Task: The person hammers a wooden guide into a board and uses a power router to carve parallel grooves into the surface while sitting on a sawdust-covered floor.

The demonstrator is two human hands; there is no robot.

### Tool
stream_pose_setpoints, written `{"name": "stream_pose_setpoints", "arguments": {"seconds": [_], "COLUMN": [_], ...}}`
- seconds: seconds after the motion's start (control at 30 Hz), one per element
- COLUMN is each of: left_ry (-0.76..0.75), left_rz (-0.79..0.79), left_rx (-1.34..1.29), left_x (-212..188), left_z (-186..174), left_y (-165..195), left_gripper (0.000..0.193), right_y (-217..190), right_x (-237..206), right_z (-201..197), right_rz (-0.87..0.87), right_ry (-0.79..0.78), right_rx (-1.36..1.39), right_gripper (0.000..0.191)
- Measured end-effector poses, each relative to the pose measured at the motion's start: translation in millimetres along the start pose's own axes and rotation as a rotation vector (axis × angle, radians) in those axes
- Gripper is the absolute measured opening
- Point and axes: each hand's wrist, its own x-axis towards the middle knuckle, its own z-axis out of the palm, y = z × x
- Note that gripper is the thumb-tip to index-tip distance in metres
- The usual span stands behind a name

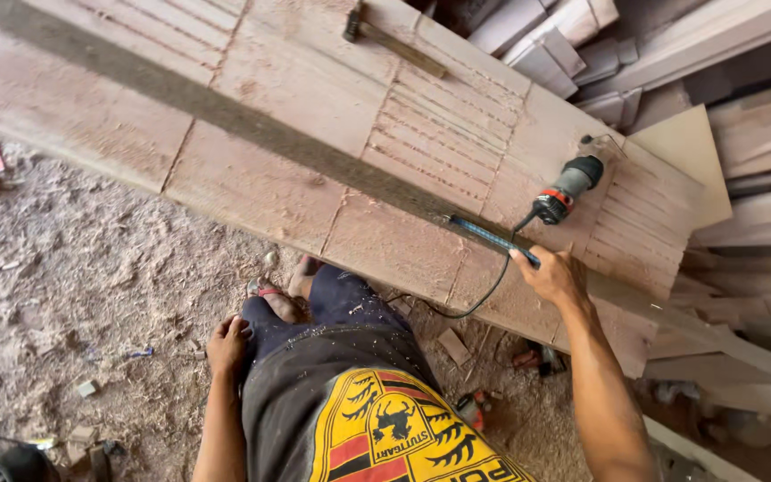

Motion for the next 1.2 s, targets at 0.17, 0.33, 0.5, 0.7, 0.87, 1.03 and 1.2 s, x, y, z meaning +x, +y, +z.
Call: {"name": "stream_pose_setpoints", "arguments": {"seconds": [0.17,0.33,0.5,0.7,0.87,1.03,1.2], "left_ry": [-0.015,0.006,0.074,0.262,0.641,0.763,0.472], "left_rz": [0.026,0.113,0.04,0.137,0.318,0.567,0.356], "left_rx": [0.587,0.524,0.37,0.339,0.19,0.405,0.781], "left_x": [3,20,43,75,133,204,263], "left_z": [33,41,34,-16,-56,-80,-81], "left_y": [23,50,76,134,230,375,512], "left_gripper": [0.04,0.038,0.035,0.03,0.03,0.027,0.068], "right_y": [16,21,-16,-115,-232,-436,-623], "right_x": [9,9,23,56,116,188,266], "right_z": [8,11,-28,-67,-88,-86,-59], "right_rz": [-0.063,-0.07,0.21,0.391,0.354,0.179,-0.125], "right_ry": [-0.013,-0.007,-0.272,-0.43,-0.365,-0.391,-0.38], "right_rx": [0.101,0.02,0.01,-0.374,-0.299,0.04,0.111], "right_gripper": [0.044,0.044,0.046,0.041,0.041,0.037,0.038]}}
